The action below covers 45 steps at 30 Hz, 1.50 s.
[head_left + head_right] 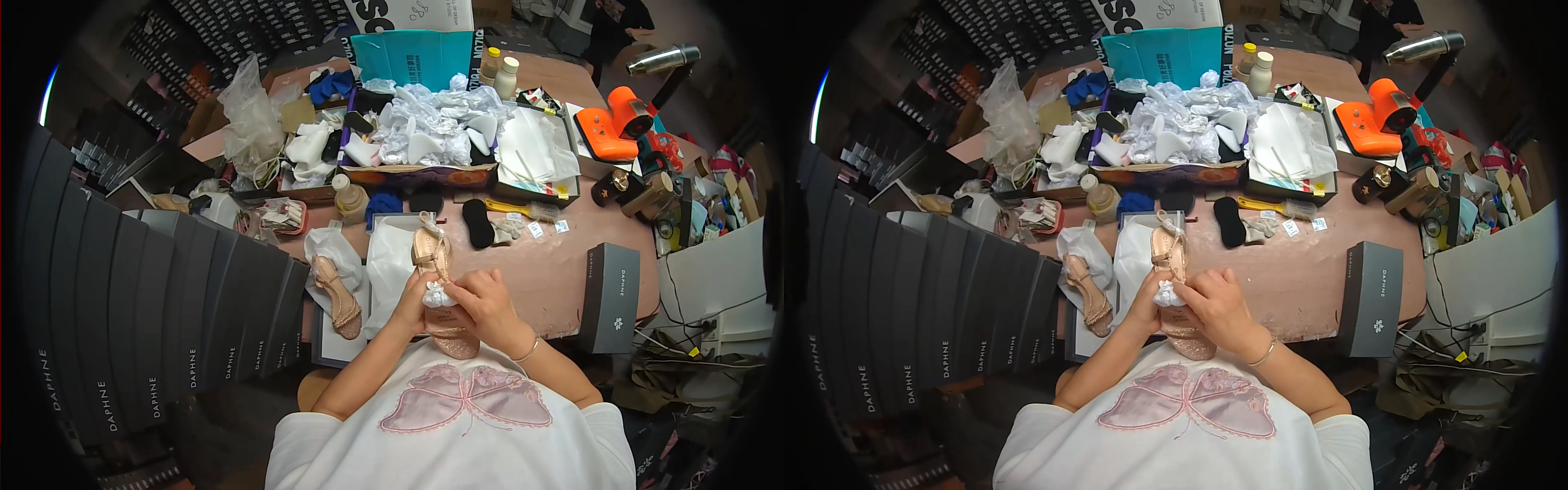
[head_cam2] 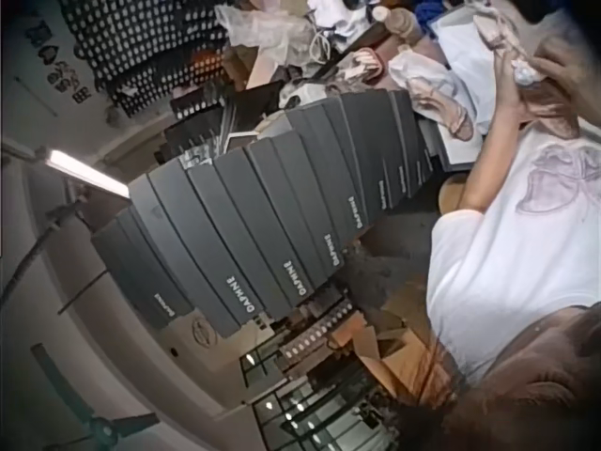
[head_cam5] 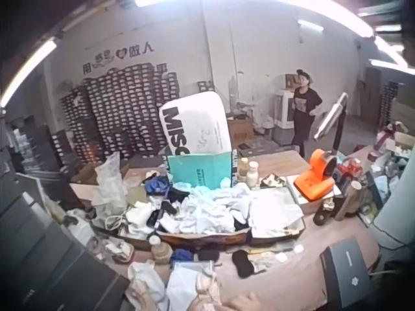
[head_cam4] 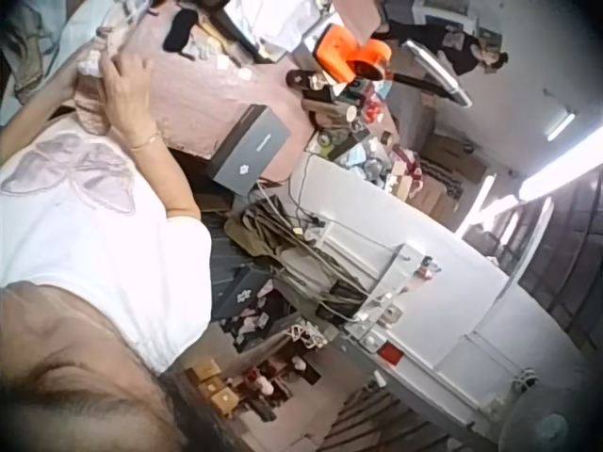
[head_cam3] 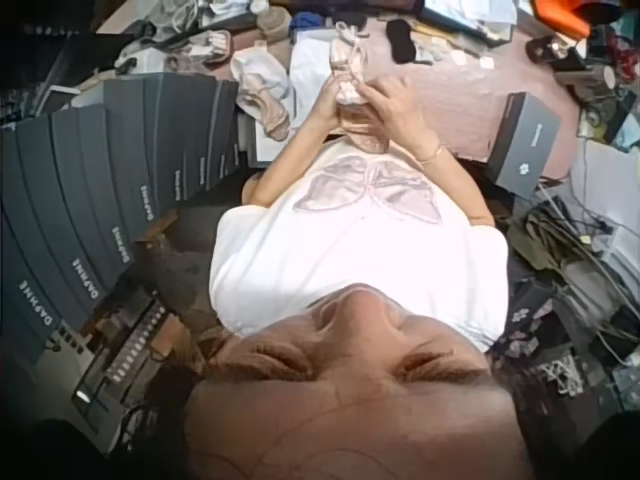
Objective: Packing a pair of high-heeled shoes into a shoebox with tissue paper and foam inserts.
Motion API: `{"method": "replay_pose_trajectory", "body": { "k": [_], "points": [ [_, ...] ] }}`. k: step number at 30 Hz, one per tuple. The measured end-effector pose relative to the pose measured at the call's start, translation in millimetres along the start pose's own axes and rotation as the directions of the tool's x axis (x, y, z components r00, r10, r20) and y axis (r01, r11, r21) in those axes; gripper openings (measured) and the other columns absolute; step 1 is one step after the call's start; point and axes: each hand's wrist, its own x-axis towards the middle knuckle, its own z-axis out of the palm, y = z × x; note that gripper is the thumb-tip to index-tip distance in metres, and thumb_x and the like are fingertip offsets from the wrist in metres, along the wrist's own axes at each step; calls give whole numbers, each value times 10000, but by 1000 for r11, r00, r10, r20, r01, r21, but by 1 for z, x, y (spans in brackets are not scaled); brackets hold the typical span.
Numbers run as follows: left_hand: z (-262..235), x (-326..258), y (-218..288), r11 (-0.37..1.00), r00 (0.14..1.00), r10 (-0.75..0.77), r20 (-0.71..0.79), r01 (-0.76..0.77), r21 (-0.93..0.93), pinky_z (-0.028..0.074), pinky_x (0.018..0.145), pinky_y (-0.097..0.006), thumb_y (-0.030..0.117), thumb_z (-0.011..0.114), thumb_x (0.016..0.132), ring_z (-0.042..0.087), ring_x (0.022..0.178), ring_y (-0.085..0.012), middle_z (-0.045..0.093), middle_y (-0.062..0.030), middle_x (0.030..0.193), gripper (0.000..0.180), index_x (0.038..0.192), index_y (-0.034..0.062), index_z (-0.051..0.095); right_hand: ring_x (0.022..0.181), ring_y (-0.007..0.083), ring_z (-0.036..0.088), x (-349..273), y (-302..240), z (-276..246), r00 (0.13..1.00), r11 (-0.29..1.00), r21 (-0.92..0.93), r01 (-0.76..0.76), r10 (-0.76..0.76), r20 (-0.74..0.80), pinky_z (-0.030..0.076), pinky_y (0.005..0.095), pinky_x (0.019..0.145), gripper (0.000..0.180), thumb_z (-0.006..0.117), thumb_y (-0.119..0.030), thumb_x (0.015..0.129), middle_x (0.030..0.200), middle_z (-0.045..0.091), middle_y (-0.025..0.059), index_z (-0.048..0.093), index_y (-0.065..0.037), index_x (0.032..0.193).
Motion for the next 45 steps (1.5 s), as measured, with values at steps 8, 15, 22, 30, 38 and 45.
{"method": "replay_pose_trajectory", "body": {
  "k": [8,15,22,30,38,45],
  "points": [
    [1,-3,-4,1000,997,-3,-72,3,4,532,699,-294,210,522,940,621,814,-163,590,-75,938,234,1123,69,480,909,329,528,-29,-4,14,965,971,147,-188,154,214,409,423,824,525,643,-406,834,1000,559,158,566,6,1150],
    [14,-7,-17,995,992,-50,-114,59,77,526,691,-287,268,492,981,601,796,-132,582,-56,894,244,1142,86,465,963,360,498,-43,1,25,922,936,156,-315,263,284,410,440,848,757,675,-582,740,1049,530,185,524,36,1152],
    [21,-10,-16,971,987,56,-148,-19,240,519,638,-269,314,469,989,602,740,-125,588,-62,897,272,1131,83,467,817,344,564,-39,-11,29,907,905,233,-355,274,319,424,412,748,621,704,-561,720,857,573,167,611,-2,975],
    [5,-4,-14,1000,993,22,-114,-24,-15,532,654,-281,402,402,999,608,738,-158,594,-80,908,370,1095,58,499,848,310,545,-31,-9,20,972,930,300,-212,231,-31,422,393,769,623,768,-515,657,922,564,147,594,-27,1004],
    [-6,3,-26,1000,993,-19,-113,17,-15,538,646,-302,406,425,992,596,742,-155,587,-89,888,364,1081,61,498,945,293,502,-65,15,27,936,908,302,-291,204,287,390,427,786,573,756,-443,693,1052,543,96,580,-54,1075],
    [12,15,-25,974,964,170,-205,-133,182,530,679,-275,353,428,1004,605,783,-135,595,-69,911,309,1111,70,492,1190,353,427,-39,3,7,945,910,254,-327,308,113,366,453,951,546,747,-439,713,1245,458,185,584,-34,1042]
  ]
}}
